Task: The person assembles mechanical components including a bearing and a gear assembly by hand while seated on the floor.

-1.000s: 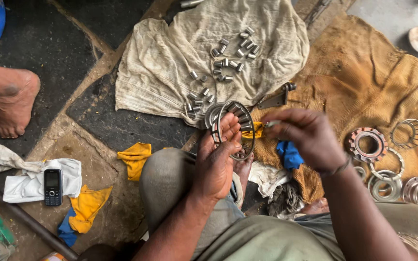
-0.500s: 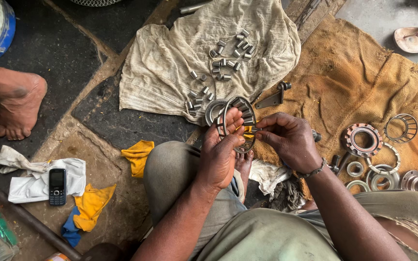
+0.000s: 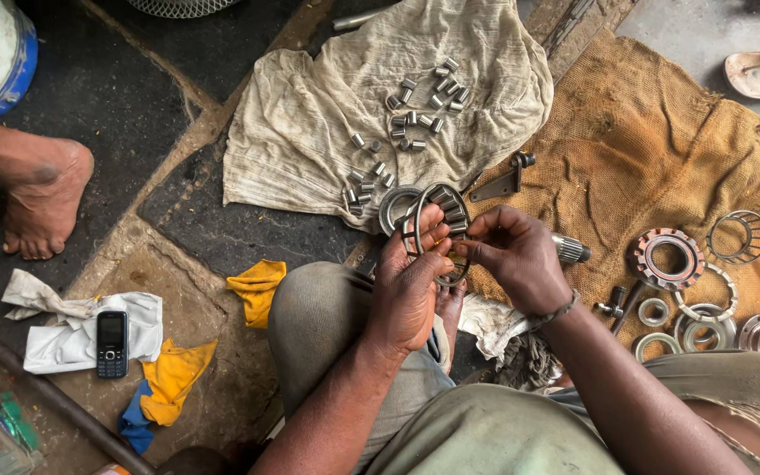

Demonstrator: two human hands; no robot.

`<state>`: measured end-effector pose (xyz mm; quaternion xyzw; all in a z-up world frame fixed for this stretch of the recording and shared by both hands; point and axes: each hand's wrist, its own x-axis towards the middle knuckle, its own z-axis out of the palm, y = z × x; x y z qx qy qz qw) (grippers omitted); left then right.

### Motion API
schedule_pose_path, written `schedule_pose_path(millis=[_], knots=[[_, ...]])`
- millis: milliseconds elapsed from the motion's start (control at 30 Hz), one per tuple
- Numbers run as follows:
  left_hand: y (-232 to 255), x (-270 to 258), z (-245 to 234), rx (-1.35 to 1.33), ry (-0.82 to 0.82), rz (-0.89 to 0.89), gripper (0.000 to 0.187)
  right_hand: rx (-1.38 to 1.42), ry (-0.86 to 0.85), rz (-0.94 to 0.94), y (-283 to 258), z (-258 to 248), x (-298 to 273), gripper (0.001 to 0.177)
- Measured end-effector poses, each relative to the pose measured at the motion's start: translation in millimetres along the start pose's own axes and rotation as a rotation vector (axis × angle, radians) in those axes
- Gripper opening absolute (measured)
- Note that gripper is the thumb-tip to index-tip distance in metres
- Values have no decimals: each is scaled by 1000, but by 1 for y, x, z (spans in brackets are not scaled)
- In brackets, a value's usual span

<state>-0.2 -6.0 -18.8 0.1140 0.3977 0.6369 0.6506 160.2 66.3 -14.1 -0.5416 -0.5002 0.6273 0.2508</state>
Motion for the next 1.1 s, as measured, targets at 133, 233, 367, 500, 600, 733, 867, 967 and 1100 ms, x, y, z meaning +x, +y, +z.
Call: schedule_pose_path(millis=[133, 233, 367, 500, 600, 733, 867, 967, 1100], knots=[[-1, 0, -2, -13, -21, 21, 59, 431, -107, 54, 16, 2, 5, 24], [4, -2, -1, -28, -41, 37, 56, 533, -141, 139, 20, 0, 5, 25], [11, -2, 3, -45, -63, 53, 61, 623, -118, 185, 17, 3, 9, 21], [18, -1, 6, -29, -50, 36, 63, 623, -127, 202, 10, 9, 12, 21], [20, -2, 7, -58, -29, 43, 68, 551, -118, 256, 4, 12, 13, 20], [22, -2, 6, -101, 1, 85, 70, 141, 43, 236, 0, 5, 37, 19], [24, -1, 3, -136, 28, 113, 68, -492, 161, -79, 9, -3, 110, 16], [24, -1, 4, -153, 43, 130, 67, -663, 206, -309, 16, 3, 157, 24], [27, -1, 6, -161, 56, 156, 65, -754, 251, -419, 11, 21, 189, 36]])
